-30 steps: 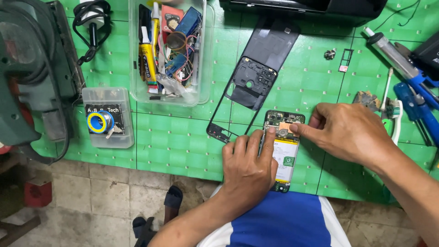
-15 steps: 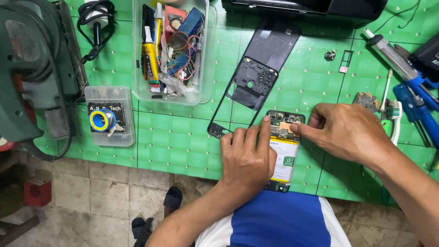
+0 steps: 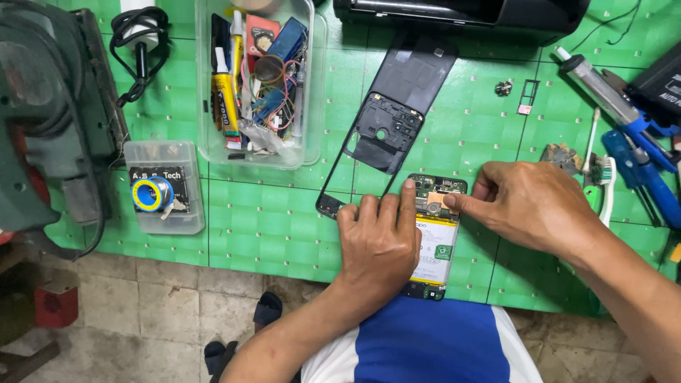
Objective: Cleaning the internal components of a smartphone with a brush and reassembling the motherboard into the frame.
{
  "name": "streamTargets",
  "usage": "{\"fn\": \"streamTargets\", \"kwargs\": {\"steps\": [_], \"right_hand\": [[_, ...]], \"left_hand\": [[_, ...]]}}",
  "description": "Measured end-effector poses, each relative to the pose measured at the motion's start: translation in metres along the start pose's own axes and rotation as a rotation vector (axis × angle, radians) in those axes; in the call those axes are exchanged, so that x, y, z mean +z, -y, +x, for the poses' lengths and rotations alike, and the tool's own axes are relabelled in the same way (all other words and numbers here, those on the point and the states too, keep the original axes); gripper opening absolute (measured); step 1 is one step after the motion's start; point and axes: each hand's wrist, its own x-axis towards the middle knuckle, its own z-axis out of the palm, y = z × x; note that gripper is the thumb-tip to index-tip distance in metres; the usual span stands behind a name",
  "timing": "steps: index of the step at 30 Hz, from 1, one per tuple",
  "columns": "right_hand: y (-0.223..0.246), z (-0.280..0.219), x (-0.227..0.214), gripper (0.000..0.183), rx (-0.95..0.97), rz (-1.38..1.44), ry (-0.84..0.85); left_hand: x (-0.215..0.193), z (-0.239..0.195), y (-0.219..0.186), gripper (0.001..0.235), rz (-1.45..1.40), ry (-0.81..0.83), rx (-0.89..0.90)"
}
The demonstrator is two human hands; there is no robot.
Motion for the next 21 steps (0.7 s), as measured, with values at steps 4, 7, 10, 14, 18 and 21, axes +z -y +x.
{"fn": "streamTargets", "kwargs": {"steps": [4, 7, 10, 14, 18, 21], "right_hand": [[-0.003, 0.002, 0.002, 0.049, -0.026, 0.007, -0.005], [-0.004, 0.002, 0.003, 0.05, -0.032, 0.01, -0.02], [-0.004, 0.001, 0.001, 0.051, -0.041, 0.025, -0.021], [-0.003, 0.0, -0.002, 0.052, -0.022, 0.027, 0.013], [-0.004, 0.002, -0.001, 0.05, -0.032, 0.011, 0.016], [-0.002, 0.0, 0.0, 0.048, -0.023, -0.004, 0.011]], "left_hand": [[0.0, 0.002, -0.001, 0.036, 0.005, -0.013, -0.007], [-0.001, 0.001, -0.001, 0.036, 0.016, -0.005, -0.002], [-0.005, 0.001, 0.0, 0.041, 0.012, 0.013, -0.007], [-0.016, -0.002, 0.001, 0.04, -0.013, 0.025, -0.018], [-0.019, -0.003, 0.001, 0.037, -0.023, 0.028, -0.022], [-0.018, -0.002, 0.001, 0.039, 0.002, 0.024, -0.019]]}}
